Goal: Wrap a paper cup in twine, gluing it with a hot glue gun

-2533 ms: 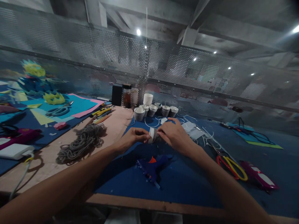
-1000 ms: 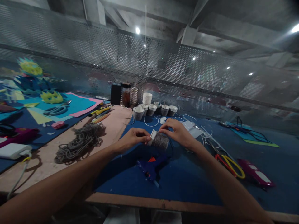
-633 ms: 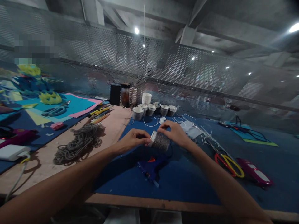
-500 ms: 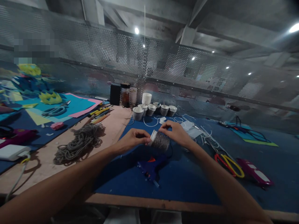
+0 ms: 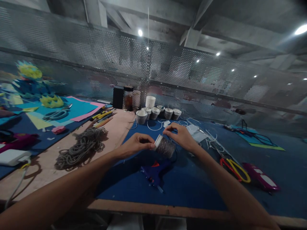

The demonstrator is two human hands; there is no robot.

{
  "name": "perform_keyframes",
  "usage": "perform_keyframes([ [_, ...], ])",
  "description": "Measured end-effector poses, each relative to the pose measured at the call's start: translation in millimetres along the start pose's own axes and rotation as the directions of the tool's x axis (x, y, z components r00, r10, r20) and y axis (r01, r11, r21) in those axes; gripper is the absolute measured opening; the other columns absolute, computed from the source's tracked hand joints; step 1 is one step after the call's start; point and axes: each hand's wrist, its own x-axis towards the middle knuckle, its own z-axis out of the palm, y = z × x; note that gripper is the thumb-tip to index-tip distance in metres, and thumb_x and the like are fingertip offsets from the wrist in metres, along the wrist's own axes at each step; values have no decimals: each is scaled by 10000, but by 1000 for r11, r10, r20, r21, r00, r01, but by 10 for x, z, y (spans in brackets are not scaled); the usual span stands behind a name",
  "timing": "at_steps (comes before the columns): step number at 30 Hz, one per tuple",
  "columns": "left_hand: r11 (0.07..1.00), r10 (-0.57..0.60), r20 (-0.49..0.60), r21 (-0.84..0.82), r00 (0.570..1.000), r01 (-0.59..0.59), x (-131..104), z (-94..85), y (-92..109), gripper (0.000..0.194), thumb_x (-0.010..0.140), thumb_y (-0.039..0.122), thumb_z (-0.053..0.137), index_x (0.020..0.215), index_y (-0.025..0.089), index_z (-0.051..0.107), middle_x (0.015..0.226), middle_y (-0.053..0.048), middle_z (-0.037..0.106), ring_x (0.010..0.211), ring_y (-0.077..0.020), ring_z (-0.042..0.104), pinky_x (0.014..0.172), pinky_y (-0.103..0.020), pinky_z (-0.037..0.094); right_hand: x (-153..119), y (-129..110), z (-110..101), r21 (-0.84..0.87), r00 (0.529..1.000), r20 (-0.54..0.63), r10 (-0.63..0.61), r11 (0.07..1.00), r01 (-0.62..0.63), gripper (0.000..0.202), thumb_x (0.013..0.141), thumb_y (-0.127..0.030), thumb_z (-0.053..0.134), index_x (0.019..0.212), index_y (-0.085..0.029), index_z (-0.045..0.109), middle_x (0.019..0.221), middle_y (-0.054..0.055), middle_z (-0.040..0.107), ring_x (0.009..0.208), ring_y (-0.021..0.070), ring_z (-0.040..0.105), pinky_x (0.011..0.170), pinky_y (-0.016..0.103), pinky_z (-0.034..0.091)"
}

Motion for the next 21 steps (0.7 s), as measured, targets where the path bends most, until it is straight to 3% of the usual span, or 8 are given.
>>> perform_keyframes([
  [16, 998, 0, -42, -65, 999, -2, 1, -5, -13, 219, 775, 363, 739, 848, 156, 748, 792, -49, 698, 756, -163, 599, 740, -277, 451, -8, 150, 41, -78, 993, 75, 92, 993, -87, 167, 872, -342, 649, 855, -185, 699, 853, 29, 705, 804, 170, 637, 746, 294, 466],
  [21, 998, -5, -155, -68, 988, -6, 37, -32, -76, 236, 776, 379, 730, 827, 149, 728, 746, -33, 670, 731, -155, 582, 723, -279, 444, -21, 117, 24, -138, 997, -39, 63, 988, -68, 246, 947, -402, 546, 1007, -189, 654, 1021, 62, 685, 928, 184, 643, 832, 313, 469],
])
